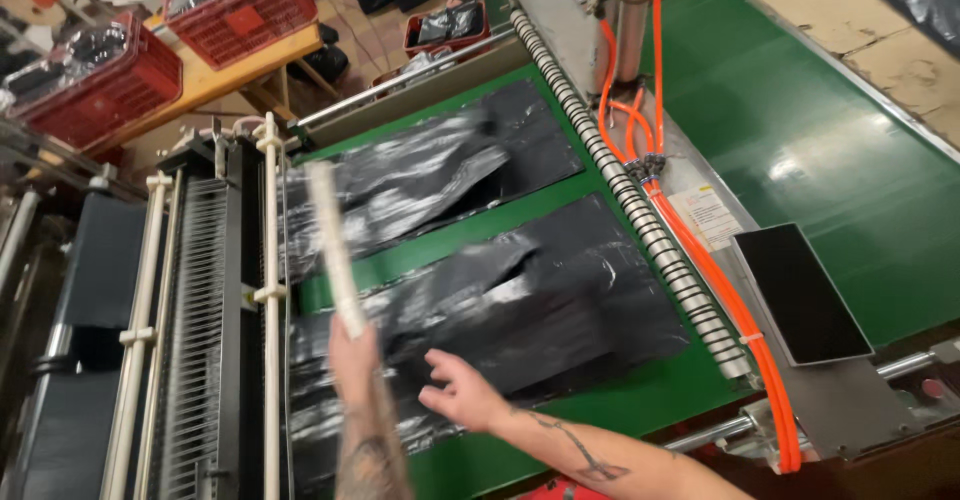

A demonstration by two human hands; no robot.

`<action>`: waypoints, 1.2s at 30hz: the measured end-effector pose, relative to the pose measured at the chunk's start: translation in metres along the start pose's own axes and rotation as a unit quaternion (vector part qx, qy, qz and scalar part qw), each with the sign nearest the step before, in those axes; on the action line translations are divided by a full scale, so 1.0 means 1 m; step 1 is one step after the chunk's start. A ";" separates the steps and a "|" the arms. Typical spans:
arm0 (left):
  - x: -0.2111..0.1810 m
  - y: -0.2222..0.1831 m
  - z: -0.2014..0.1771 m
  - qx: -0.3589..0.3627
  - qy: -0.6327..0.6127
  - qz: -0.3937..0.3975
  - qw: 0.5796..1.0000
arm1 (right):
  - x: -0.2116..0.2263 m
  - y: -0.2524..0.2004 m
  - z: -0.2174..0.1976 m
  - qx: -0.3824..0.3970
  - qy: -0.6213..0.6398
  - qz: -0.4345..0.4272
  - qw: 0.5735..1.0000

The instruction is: The person uses a white PVC pipe to press and smooth plastic wrap over black rectangular items on a green conveyor belt. The items move along the belt while the person repeatedly flattens the plastic with the pipe and adjusts the edges by hand.

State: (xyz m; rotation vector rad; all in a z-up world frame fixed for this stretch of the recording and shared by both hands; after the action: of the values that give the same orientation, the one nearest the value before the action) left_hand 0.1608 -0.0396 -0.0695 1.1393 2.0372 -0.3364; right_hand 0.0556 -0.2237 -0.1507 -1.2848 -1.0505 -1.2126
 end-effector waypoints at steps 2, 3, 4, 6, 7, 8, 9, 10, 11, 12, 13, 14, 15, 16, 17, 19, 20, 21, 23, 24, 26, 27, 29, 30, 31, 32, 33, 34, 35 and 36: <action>-0.013 -0.009 0.081 0.049 0.015 0.024 0.998 | -0.010 0.032 -0.045 -0.099 0.020 0.011 0.995; -0.020 -0.016 0.126 0.096 0.032 0.043 0.994 | -0.017 0.046 -0.076 -0.192 0.039 0.026 0.980; -0.033 -0.032 0.149 0.099 0.029 0.050 0.993 | -0.041 0.063 -0.105 -0.200 0.040 0.022 0.979; -0.065 -0.073 0.205 0.184 0.046 0.111 0.976 | -0.090 0.090 -0.184 -0.345 0.043 0.021 0.937; -0.078 -0.086 0.214 0.186 0.042 0.119 0.974 | -0.092 0.090 -0.212 -0.352 0.044 0.016 0.935; -0.096 -0.105 0.227 0.224 0.033 0.170 0.959 | -0.100 0.084 -0.249 -0.416 0.057 0.038 0.907; -0.113 -0.126 0.238 0.260 0.024 0.221 0.940 | -0.108 0.075 -0.284 -0.478 0.071 0.058 0.874; -0.118 -0.130 0.241 0.260 0.020 0.225 0.939 | -0.113 0.072 -0.302 -0.482 0.071 0.052 0.872; -0.122 -0.136 0.246 0.283 -0.004 0.214 0.935 | -0.119 0.066 -0.322 -0.504 0.028 0.073 0.860; -0.122 -0.142 0.249 0.305 -0.025 0.201 0.931 | -0.128 0.057 -0.338 -0.524 -0.015 0.096 0.846; -0.116 -0.134 0.262 0.306 -0.027 0.203 0.930 | -0.115 0.053 -0.341 -0.526 -0.014 0.094 0.845; -0.103 -0.126 0.271 0.308 -0.087 0.154 0.935 | -0.106 0.044 -0.341 -0.529 0.000 0.095 0.843; -0.090 -0.119 0.280 0.308 -0.147 0.104 0.934 | -0.097 0.035 -0.342 -0.532 0.013 0.095 0.841; -0.084 -0.111 0.265 0.307 -0.147 0.104 0.935 | -0.093 0.034 -0.335 -0.531 0.014 0.096 0.842; -0.075 -0.102 0.250 0.313 -0.182 0.057 0.931 | -0.088 0.034 -0.326 -0.517 0.010 0.087 0.851; -0.051 -0.082 0.222 0.314 -0.219 0.010 0.924 | -0.075 0.038 -0.304 -0.499 0.006 0.076 0.863; -0.035 -0.065 0.205 0.277 -0.198 0.023 0.940 | -0.067 0.045 -0.287 -0.469 -0.025 0.075 0.879; -0.019 -0.048 0.188 0.240 -0.176 0.035 0.954 | -0.059 0.051 -0.269 -0.439 -0.055 0.072 0.894; -0.009 -0.033 0.128 0.200 -0.191 0.014 0.961 | -0.050 0.059 -0.223 -0.365 -0.056 0.054 0.928; 0.000 -0.026 0.094 0.167 -0.201 -0.010 0.965 | -0.047 0.061 -0.191 -0.294 -0.057 0.042 0.953; 0.011 -0.016 0.034 0.118 -0.160 0.004 0.980 | -0.030 0.056 -0.142 -0.213 -0.073 0.010 0.974; 0.017 -0.013 0.002 0.076 -0.117 0.016 0.990 | -0.022 0.050 -0.111 -0.136 -0.089 -0.019 0.987; 0.059 0.004 -0.034 0.025 -0.056 0.011 0.998 | 0.011 0.028 -0.076 -0.057 -0.086 -0.034 0.994; 0.082 0.009 -0.055 -0.020 0.006 0.005 1.000 | 0.026 0.011 -0.053 0.017 -0.085 -0.044 0.995; 0.074 0.000 -0.076 -0.024 0.007 0.001 1.000 | 0.038 0.002 -0.048 0.022 -0.084 -0.044 0.995; 0.073 -0.008 -0.102 -0.073 0.038 -0.048 0.995 | 0.049 -0.011 -0.034 0.094 -0.119 -0.057 0.987; 0.071 -0.018 -0.129 -0.123 0.069 -0.097 0.985 | 0.058 -0.026 -0.021 0.165 -0.153 -0.071 0.972; 0.090 -0.011 -0.129 -0.123 0.071 -0.099 0.985 | 0.068 -0.030 -0.022 0.167 -0.153 -0.070 0.972; 0.101 -0.004 -0.134 -0.154 0.037 -0.058 0.986 | 0.074 -0.040 -0.016 0.232 -0.145 -0.046 0.961; 0.112 0.004 -0.137 -0.185 0.003 -0.016 0.983 | 0.080 -0.050 -0.011 0.295 -0.137 -0.024 0.945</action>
State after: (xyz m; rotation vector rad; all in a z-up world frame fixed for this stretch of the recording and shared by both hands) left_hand 0.0616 0.1067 -0.0577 0.8781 2.0175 0.0319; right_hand 0.0138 -0.2348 -0.0660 -0.9665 -1.5139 -0.6728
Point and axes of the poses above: each hand's wrist, its own y-axis towards the middle knuckle, its own z-axis out of the palm, x = y × z, the point moved 8 cm from there along y, towards the middle knuckle, and after that the axes turned 15 degrees about -x, right-handed, at the moved point
